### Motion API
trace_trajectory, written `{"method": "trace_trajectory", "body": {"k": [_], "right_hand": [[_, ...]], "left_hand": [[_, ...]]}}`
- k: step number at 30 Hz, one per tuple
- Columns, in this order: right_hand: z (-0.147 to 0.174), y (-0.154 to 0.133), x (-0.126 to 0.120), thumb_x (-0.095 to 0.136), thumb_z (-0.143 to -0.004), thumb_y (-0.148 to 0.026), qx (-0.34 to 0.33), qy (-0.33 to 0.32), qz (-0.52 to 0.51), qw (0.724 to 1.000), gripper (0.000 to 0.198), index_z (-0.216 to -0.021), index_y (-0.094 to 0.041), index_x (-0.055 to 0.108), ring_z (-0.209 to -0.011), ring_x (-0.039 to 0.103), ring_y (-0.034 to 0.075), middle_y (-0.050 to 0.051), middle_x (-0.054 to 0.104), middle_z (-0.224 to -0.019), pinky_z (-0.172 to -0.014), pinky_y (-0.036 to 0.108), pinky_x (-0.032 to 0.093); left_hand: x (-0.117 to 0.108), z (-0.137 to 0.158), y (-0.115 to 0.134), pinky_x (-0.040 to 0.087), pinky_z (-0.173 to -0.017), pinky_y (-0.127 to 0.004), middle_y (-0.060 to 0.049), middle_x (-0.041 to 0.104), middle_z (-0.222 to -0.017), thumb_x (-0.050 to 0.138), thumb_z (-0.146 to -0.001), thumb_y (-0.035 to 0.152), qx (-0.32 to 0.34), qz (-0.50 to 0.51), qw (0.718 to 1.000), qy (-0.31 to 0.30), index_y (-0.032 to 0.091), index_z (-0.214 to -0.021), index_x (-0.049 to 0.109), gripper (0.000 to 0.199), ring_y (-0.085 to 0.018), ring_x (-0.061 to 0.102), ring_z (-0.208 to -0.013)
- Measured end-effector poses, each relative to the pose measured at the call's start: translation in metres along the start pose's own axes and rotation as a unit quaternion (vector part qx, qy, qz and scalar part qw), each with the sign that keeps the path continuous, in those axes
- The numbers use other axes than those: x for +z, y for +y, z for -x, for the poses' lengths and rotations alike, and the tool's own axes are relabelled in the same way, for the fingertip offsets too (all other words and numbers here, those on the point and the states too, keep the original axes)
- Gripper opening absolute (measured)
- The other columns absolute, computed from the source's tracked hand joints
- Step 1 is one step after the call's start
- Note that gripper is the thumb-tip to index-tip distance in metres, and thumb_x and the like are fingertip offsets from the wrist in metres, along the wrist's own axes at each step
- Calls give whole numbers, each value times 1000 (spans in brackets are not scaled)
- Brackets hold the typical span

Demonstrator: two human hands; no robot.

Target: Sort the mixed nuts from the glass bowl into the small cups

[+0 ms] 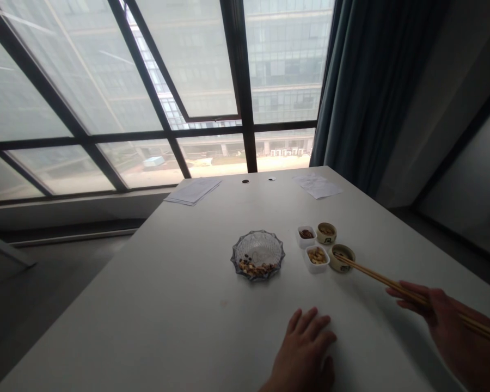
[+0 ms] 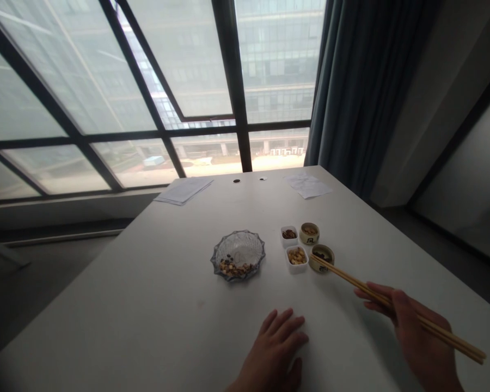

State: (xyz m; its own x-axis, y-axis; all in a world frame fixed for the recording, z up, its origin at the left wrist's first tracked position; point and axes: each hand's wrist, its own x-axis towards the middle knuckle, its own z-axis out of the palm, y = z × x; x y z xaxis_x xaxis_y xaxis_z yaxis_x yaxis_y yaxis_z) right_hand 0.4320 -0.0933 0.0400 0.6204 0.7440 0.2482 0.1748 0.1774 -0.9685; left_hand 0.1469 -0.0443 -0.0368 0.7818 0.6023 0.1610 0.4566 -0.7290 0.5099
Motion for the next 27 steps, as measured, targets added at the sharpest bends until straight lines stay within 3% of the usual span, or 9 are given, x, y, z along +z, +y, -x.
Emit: {"method": "trace_trajectory", "body": {"k": [4, 9, 13, 16, 20, 27], "right_hand": [[-3, -24, 30, 69, -87, -61, 3, -62, -6, 998, 45, -93, -19, 83, -72, 79, 31, 15, 81, -85, -67, 38, 69], [-4, -47, 107, 66, -90, -61, -35, -192, -18, 981, 46, -92, -19, 83, -75, 79, 30, 13, 81, -86, -63, 37, 68], [-4, -34, 177, 60, -96, -58, -46, -289, -48, 955, 46, -95, -17, 80, -75, 79, 26, 12, 81, -86, -65, 35, 66], [-6, -18, 213, 56, -97, -59, -50, -340, -24, 939, 48, -97, -17, 79, -73, 78, 26, 12, 81, -85, -68, 37, 66], [-9, -7, 240, 57, -95, -64, -35, -351, 4, 936, 52, -95, -16, 78, -71, 77, 27, 12, 80, -83, -70, 40, 65], [-12, 1, 256, 61, -89, -69, 14, -354, -16, 935, 58, -94, -13, 77, -69, 77, 29, 14, 80, -83, -69, 41, 65]], "left_hand": [[-5, 1, 4, 20, -125, -52, 4, 48, -155, 58, -99, 40, 3, 14, 1000, 6, 32, -130, 55, 32, -25, 35, -148], [-9, 2, 6, 21, -125, -52, 3, 49, -154, 57, -101, 40, 8, 28, 999, 15, 32, -130, 55, 30, -25, 35, -148], [-4, 1, 3, 21, -125, -51, 3, 50, -153, 57, -101, 40, 18, 21, 999, 26, 31, -130, 55, 30, -24, 36, -147], [1, 0, 1, 22, -124, -52, 2, 51, -153, 55, -102, 40, 27, 15, 999, 28, 30, -129, 55, 30, -25, 36, -147], [3, 0, 0, 24, -123, -56, -1, 52, -152, 53, -102, 41, 35, 13, 999, 21, 27, -131, 55, 32, -28, 36, -147], [5, 0, 1, 24, -123, -56, -1, 52, -152, 54, -102, 38, 36, 14, 999, 20, 25, -130, 55, 31, -28, 36, -147]]}}
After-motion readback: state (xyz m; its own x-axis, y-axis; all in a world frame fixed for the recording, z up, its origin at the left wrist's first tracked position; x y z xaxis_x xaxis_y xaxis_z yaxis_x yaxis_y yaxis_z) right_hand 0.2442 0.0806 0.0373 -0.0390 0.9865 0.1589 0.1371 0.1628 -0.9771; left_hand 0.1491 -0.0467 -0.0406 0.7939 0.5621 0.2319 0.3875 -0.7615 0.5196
